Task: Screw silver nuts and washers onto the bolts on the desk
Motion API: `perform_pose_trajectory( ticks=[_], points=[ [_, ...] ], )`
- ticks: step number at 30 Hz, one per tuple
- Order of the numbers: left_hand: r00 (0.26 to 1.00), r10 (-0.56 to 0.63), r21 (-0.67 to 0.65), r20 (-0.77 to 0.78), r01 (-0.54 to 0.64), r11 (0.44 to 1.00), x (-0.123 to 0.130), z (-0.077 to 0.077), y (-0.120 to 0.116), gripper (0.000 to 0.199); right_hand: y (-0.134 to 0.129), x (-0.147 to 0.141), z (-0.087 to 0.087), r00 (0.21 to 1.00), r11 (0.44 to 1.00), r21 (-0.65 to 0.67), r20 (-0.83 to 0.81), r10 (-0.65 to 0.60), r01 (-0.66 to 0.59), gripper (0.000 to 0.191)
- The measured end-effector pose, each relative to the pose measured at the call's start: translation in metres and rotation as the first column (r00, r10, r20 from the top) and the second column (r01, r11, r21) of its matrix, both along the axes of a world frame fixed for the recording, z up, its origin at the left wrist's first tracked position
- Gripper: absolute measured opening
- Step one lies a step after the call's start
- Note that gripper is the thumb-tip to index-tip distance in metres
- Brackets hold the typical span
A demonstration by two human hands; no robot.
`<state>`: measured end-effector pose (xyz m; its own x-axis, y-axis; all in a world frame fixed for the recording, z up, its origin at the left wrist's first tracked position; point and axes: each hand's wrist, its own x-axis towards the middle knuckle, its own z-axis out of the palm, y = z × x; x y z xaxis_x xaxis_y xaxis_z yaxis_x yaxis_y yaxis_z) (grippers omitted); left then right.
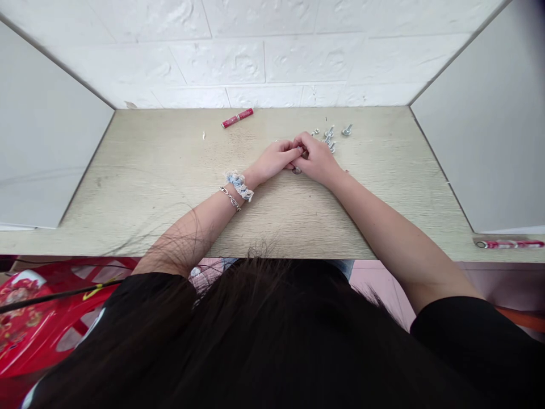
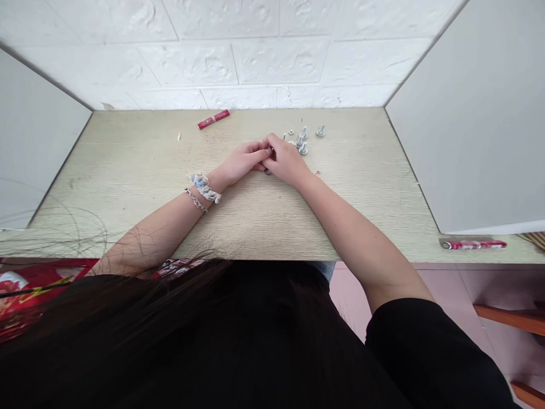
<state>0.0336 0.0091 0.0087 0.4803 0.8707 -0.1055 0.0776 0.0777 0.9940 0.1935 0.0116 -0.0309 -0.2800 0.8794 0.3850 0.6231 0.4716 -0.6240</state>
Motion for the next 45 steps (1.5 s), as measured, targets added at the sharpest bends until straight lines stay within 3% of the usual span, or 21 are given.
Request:
perform_pose_trajectory(
  ticks=[18,31,45],
  points=[
    [1.0,-0.002,0.001,-0.014,0.002,1.0,0.001,-0.001,0.002,0.02,0.001,0.001,0.0,0.999,1.0,-0.006,0.032,0.003,-0.003,0.014],
    [0.999,0.009,0.023,-0.044,-0.007,1.0,0.003,0.0,0.0,0.023,-0.006,-0.001,0.012,0.999,0.993,-0.117,0.024,0.025,-0.022,0.014],
    [0.998,0.023,0.038,-0.053,-0.021,0.999,0.003,-0.003,0.002,0.019,-0.006,0.0,0.012,0.999,0.993,-0.108,0.004,0.053,-0.052,0.018]
  ],
)
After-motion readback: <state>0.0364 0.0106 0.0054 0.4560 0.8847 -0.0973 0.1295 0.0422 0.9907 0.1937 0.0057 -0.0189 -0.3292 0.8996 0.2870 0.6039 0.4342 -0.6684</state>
